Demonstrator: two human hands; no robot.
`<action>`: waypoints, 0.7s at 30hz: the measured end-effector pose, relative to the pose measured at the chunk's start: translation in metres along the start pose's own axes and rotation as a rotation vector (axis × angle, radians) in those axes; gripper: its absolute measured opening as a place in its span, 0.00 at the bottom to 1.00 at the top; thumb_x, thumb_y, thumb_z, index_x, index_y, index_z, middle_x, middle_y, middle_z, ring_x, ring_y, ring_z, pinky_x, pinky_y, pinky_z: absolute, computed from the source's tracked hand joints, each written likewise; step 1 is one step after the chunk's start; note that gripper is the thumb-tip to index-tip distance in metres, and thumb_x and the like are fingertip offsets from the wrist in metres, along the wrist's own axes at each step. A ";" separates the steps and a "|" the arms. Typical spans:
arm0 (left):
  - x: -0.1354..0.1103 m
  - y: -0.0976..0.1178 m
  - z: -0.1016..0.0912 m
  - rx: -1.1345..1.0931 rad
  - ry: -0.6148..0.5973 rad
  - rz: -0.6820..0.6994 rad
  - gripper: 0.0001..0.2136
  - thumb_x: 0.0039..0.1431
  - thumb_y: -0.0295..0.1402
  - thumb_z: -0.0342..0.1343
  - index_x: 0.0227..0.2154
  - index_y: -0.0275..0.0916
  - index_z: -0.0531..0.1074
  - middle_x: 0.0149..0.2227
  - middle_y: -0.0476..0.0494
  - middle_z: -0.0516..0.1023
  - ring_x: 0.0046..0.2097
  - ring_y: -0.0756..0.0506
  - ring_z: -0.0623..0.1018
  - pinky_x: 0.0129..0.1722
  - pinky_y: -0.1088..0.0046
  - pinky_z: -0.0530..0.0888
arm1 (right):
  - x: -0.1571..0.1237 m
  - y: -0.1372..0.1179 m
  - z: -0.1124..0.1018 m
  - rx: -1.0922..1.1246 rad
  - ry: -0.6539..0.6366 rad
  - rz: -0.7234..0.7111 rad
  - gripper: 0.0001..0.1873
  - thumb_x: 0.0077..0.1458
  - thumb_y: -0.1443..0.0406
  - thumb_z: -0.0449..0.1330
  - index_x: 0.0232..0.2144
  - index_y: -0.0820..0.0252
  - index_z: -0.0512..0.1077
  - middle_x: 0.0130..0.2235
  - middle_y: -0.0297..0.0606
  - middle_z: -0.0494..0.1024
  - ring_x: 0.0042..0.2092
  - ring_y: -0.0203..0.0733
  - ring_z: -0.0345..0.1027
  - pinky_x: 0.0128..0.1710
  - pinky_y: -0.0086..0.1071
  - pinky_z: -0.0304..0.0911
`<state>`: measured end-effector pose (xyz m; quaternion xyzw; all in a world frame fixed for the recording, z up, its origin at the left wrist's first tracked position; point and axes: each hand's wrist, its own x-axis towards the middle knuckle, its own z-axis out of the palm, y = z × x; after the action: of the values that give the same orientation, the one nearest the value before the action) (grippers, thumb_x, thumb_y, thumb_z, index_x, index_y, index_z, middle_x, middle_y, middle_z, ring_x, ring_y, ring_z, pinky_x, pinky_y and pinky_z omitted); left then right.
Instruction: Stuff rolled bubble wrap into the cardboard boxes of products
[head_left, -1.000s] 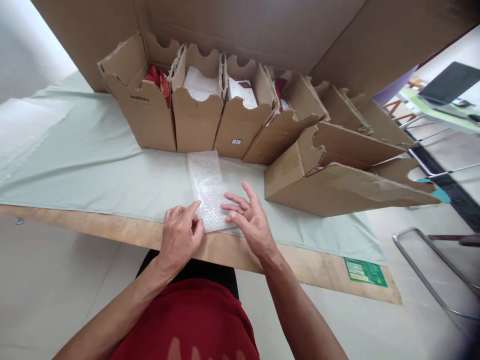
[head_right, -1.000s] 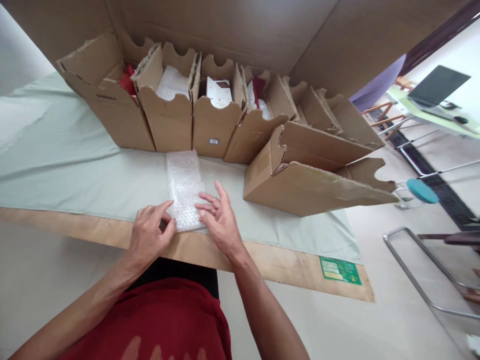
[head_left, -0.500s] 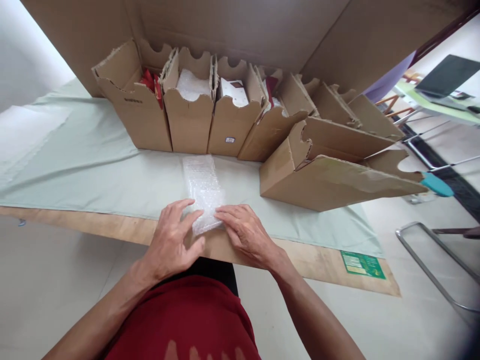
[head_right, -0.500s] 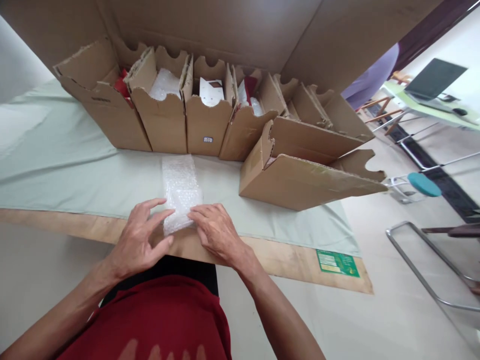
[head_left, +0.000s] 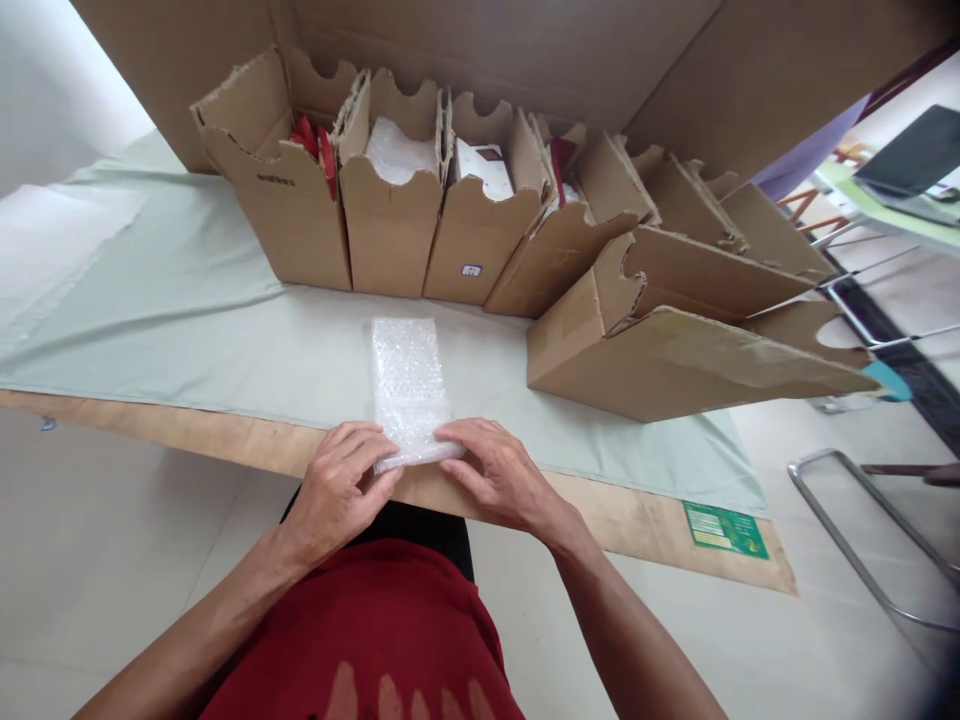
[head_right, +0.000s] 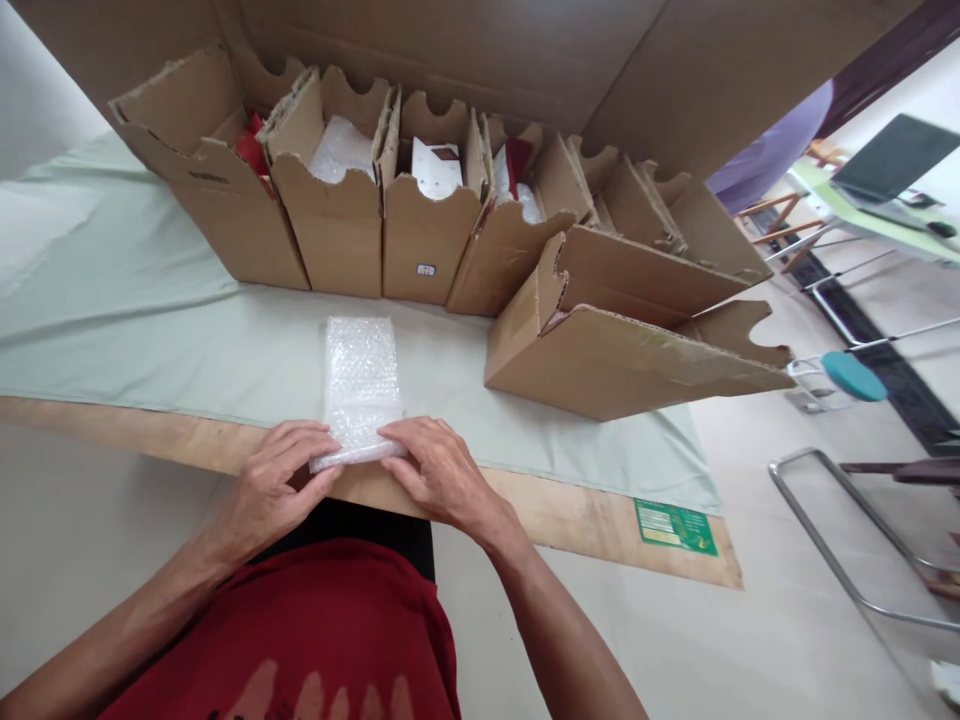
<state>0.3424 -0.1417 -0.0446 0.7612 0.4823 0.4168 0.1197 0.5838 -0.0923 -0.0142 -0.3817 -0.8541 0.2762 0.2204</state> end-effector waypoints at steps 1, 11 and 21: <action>0.001 0.000 -0.001 -0.024 0.010 -0.027 0.06 0.64 0.26 0.59 0.41 0.41 0.75 0.38 0.43 0.83 0.46 0.41 0.80 0.48 0.61 0.78 | 0.002 0.001 0.001 0.045 0.016 0.036 0.14 0.65 0.66 0.58 0.52 0.54 0.76 0.50 0.42 0.83 0.52 0.48 0.76 0.54 0.46 0.70; 0.020 -0.007 -0.002 -0.020 0.032 -0.335 0.09 0.64 0.35 0.60 0.43 0.37 0.79 0.31 0.47 0.82 0.30 0.48 0.79 0.32 0.72 0.76 | 0.019 0.001 0.015 0.098 0.300 0.187 0.16 0.65 0.63 0.59 0.54 0.55 0.74 0.42 0.39 0.81 0.42 0.45 0.76 0.45 0.39 0.72; 0.035 -0.016 0.005 0.238 0.005 -0.315 0.09 0.65 0.37 0.57 0.44 0.39 0.78 0.37 0.44 0.80 0.32 0.47 0.79 0.34 0.71 0.75 | 0.019 0.004 0.021 -0.293 0.096 -0.170 0.15 0.67 0.67 0.57 0.54 0.57 0.75 0.58 0.47 0.78 0.61 0.56 0.69 0.56 0.50 0.63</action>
<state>0.3423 -0.1031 -0.0389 0.6842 0.6414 0.3347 0.0916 0.5620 -0.0813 -0.0291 -0.3490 -0.9028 0.1108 0.2254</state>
